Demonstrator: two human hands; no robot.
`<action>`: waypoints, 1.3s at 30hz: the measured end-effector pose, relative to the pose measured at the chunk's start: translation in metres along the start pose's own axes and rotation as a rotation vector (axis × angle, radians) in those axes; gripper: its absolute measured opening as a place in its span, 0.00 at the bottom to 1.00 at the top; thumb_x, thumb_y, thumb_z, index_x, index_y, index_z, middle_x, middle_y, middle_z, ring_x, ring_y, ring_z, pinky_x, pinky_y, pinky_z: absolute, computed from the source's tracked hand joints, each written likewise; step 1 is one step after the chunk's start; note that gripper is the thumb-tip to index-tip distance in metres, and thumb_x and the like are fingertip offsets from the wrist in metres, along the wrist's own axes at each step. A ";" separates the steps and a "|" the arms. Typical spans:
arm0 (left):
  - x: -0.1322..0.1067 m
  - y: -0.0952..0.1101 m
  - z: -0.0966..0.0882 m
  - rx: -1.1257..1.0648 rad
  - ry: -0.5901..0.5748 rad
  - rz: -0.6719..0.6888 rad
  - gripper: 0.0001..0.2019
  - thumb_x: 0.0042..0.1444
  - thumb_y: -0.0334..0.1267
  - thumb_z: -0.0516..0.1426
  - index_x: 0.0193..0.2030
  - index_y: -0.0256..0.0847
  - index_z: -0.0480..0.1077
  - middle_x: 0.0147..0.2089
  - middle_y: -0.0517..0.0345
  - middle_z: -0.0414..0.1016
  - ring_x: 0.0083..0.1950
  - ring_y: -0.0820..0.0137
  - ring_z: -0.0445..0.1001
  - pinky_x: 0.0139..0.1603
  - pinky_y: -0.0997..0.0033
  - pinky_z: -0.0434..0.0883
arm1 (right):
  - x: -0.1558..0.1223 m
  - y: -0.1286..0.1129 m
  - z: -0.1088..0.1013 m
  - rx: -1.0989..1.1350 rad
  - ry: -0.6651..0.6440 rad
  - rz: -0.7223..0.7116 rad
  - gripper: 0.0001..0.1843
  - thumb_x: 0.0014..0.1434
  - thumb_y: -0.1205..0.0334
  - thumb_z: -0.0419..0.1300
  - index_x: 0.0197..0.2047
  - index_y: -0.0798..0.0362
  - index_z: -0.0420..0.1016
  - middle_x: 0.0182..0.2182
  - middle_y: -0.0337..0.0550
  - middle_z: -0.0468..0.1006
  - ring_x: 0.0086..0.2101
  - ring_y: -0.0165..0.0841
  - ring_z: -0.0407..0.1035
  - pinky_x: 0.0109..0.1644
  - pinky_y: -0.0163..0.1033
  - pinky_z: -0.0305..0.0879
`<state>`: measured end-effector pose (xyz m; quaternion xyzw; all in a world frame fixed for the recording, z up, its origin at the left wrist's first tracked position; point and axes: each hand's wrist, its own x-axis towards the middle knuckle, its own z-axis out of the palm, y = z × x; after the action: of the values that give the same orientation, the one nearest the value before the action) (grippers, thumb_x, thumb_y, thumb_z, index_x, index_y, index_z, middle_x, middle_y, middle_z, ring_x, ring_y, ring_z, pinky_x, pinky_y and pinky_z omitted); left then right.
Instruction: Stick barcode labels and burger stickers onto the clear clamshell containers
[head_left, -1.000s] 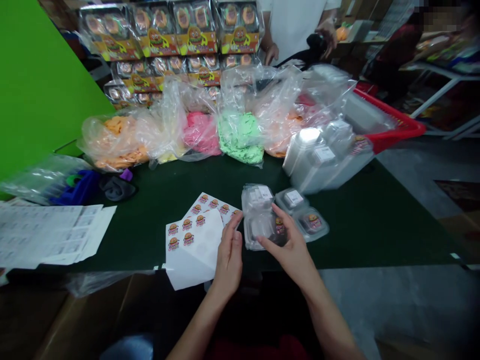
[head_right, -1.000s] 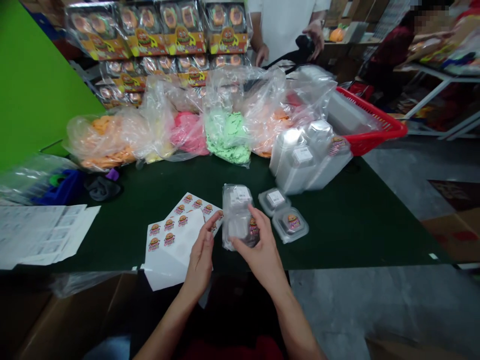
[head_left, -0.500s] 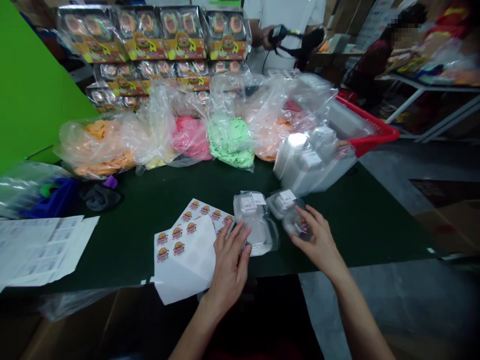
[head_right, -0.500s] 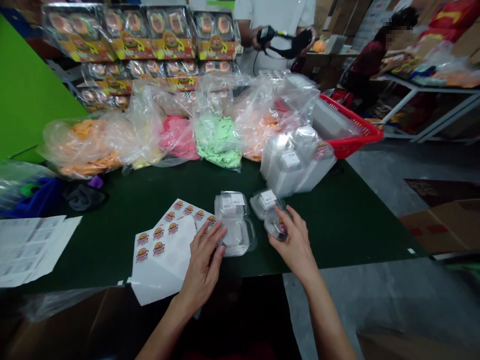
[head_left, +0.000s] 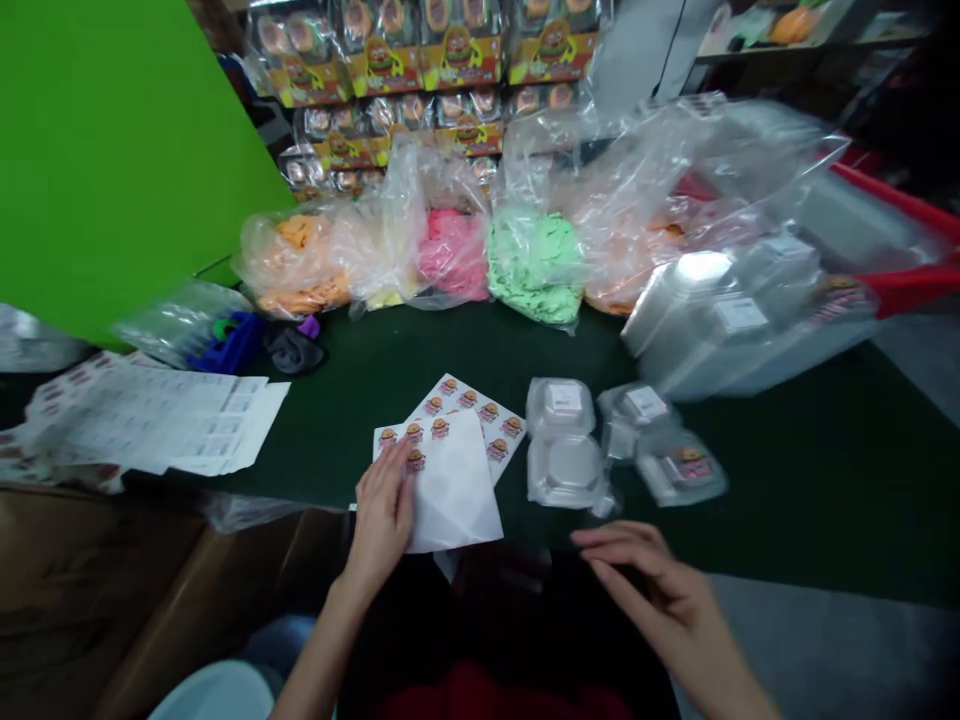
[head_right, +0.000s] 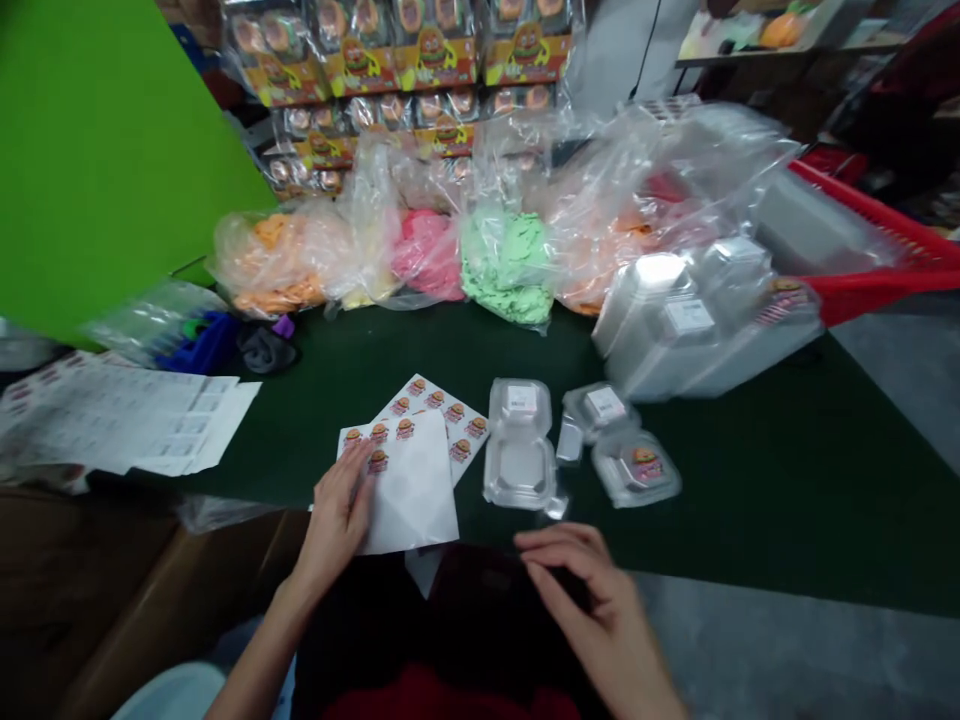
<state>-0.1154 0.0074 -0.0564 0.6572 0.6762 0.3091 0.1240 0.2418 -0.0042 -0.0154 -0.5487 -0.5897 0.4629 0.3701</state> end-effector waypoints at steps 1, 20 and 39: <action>-0.002 -0.011 -0.001 0.027 -0.005 0.005 0.22 0.75 0.42 0.51 0.71 0.45 0.69 0.74 0.43 0.71 0.77 0.49 0.65 0.75 0.38 0.62 | -0.002 0.002 0.014 0.075 -0.054 0.069 0.14 0.66 0.45 0.66 0.42 0.44 0.87 0.48 0.49 0.87 0.51 0.48 0.80 0.57 0.53 0.76; 0.003 0.083 0.048 -0.142 -0.035 0.308 0.22 0.72 0.39 0.58 0.71 0.48 0.65 0.66 0.46 0.78 0.66 0.54 0.76 0.67 0.48 0.72 | 0.043 0.035 0.034 0.107 0.437 0.027 0.37 0.62 0.45 0.70 0.69 0.46 0.67 0.69 0.54 0.69 0.63 0.46 0.69 0.67 0.53 0.67; 0.005 0.084 0.046 -0.360 -0.006 0.044 0.17 0.74 0.39 0.55 0.66 0.49 0.71 0.62 0.47 0.74 0.59 0.60 0.78 0.53 0.60 0.81 | 0.105 -0.052 0.026 -0.764 0.228 -0.178 0.36 0.62 0.55 0.68 0.72 0.51 0.68 0.55 0.59 0.77 0.58 0.60 0.69 0.59 0.65 0.69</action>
<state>-0.0215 0.0192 -0.0423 0.6399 0.5950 0.4258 0.2349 0.1880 0.0973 0.0187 -0.6415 -0.7194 0.1128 0.2413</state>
